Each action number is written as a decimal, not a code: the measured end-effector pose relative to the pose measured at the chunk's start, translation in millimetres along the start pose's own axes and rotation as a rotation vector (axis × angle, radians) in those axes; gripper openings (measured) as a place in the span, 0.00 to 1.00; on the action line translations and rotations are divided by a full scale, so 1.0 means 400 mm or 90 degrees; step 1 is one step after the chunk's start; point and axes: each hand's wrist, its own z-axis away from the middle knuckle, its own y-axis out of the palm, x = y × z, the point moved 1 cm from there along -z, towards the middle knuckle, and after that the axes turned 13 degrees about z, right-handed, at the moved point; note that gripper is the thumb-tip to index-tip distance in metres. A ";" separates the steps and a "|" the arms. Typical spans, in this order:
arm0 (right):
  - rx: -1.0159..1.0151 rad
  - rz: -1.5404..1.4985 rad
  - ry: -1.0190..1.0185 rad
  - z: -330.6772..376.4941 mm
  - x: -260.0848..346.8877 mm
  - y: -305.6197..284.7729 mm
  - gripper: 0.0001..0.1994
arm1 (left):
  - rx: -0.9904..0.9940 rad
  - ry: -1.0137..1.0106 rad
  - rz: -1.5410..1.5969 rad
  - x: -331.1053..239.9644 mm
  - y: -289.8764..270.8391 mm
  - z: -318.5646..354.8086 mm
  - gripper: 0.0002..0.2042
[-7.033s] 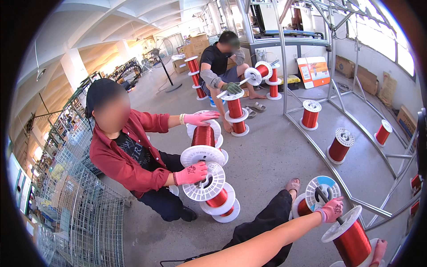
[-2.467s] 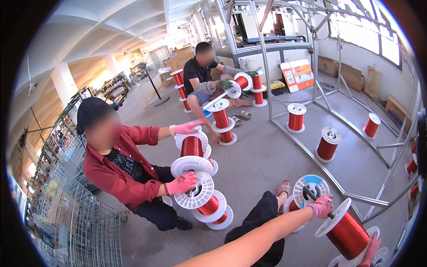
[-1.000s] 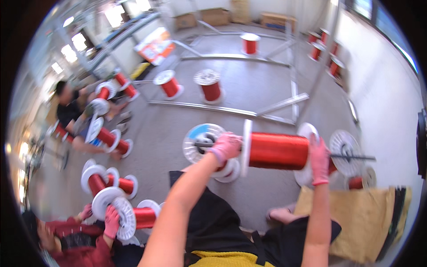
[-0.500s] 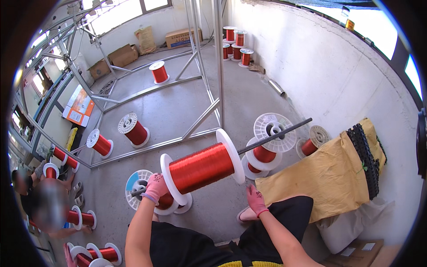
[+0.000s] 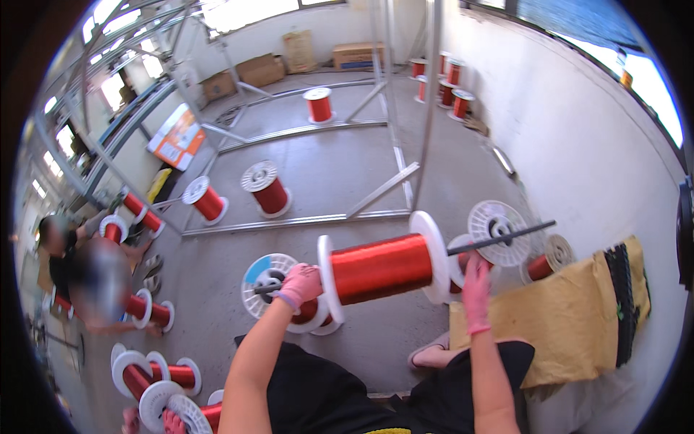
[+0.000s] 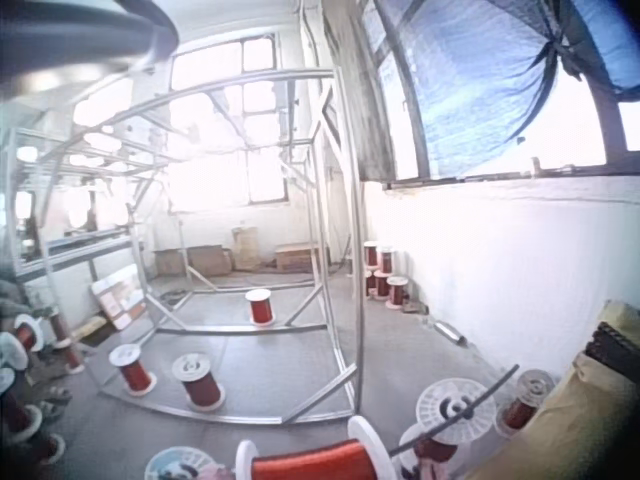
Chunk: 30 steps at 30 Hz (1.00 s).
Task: The person rotates a red wire spool on a metal rod by hand, sliding it along the rod and adjusting its position. The hands move the spool while sitting on the floor in a workshop area.
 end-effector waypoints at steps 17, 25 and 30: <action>0.033 0.271 -0.147 0.190 -0.151 0.154 0.25 | -0.035 -0.022 0.134 -0.018 -0.044 0.053 0.12; 0.221 0.309 0.103 0.218 -0.501 0.122 0.15 | -0.046 -0.002 0.098 -0.037 -0.030 0.031 0.12; 0.029 0.158 0.066 0.215 -0.660 0.099 0.18 | -0.092 0.085 0.080 -0.039 -0.025 -0.048 0.10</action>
